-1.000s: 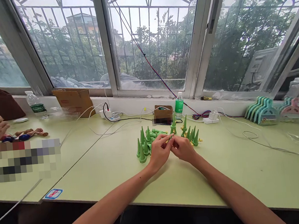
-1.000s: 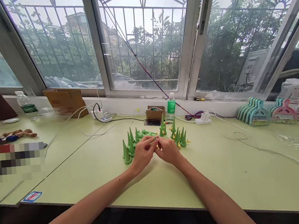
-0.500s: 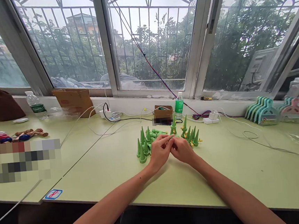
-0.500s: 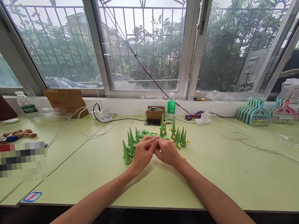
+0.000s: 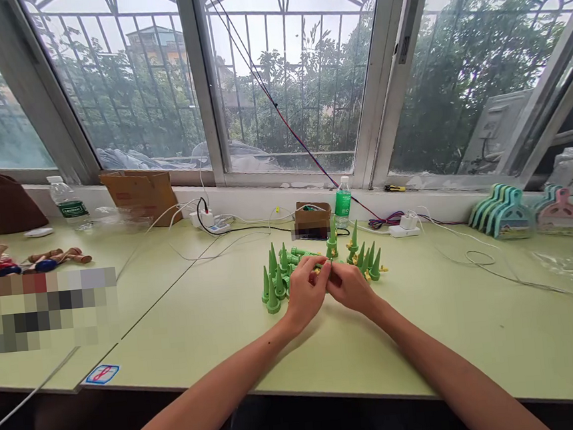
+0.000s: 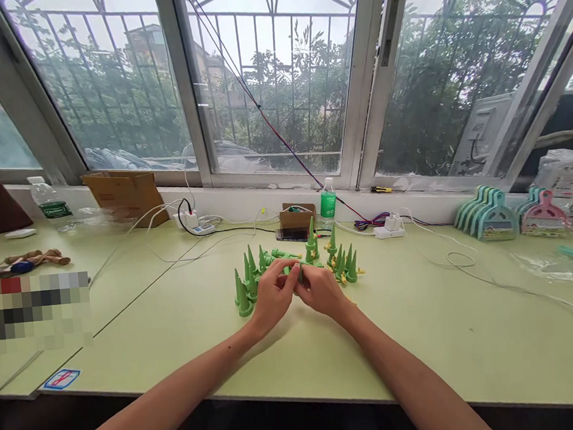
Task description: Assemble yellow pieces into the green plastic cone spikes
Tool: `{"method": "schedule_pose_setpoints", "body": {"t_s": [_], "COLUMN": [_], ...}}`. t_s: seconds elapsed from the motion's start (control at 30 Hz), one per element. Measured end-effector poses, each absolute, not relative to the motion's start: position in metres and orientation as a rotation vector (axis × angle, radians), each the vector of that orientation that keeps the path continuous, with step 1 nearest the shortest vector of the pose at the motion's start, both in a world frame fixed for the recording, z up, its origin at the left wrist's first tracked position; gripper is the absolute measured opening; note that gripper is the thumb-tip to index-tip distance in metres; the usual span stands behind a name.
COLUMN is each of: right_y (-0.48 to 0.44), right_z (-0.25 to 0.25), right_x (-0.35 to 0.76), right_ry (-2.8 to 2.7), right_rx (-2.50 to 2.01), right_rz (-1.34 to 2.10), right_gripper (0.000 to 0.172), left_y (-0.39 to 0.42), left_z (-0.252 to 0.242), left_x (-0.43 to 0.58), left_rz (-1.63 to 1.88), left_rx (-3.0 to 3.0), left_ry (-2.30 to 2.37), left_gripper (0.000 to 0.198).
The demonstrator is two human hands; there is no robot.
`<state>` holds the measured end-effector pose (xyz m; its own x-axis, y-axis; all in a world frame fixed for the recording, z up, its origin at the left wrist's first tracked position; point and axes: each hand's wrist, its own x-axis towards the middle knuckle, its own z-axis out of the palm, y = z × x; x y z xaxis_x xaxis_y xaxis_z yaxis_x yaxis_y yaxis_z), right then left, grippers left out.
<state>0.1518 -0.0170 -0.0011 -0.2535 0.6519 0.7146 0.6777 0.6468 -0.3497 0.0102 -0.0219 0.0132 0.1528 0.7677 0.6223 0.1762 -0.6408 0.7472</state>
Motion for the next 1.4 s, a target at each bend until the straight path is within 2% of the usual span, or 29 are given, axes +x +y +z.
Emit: {"method": "schedule_pose_setpoints", "body": {"t_s": [0.1, 0.27, 0.4, 0.87, 1.4], "right_y": [-0.018, -0.015, -0.015, -0.004, -0.006], "right_z": [0.003, 0.009, 0.018, 0.029, 0.029], "right_x": [0.155, 0.165, 0.176, 0.227, 0.226], "right_ry": [-1.910, -1.795, -1.638, -1.175, -1.273], "right_rx": [-1.063, -1.088, -1.107, -1.215, -1.261], "right_rz": [-0.019, -0.032, -0.094, -0.374, -0.298], "right_gripper": [0.029, 0.019, 0.019, 0.038, 0.029], "left_y": [-0.022, -0.022, -0.024, -0.023, -0.023], "left_z": [0.013, 0.015, 0.017, 0.014, 0.015], "left_x": [0.010, 0.011, 0.012, 0.013, 0.013], "left_rz": [1.533, 1.540, 1.535, 1.509, 1.452], "left_rx": [1.884, 1.867, 1.873, 1.893, 1.915], "left_ry": [0.888, 0.906, 0.907, 0.875, 0.877], "left_gripper": [0.027, 0.028, 0.029, 0.033, 0.032]}}
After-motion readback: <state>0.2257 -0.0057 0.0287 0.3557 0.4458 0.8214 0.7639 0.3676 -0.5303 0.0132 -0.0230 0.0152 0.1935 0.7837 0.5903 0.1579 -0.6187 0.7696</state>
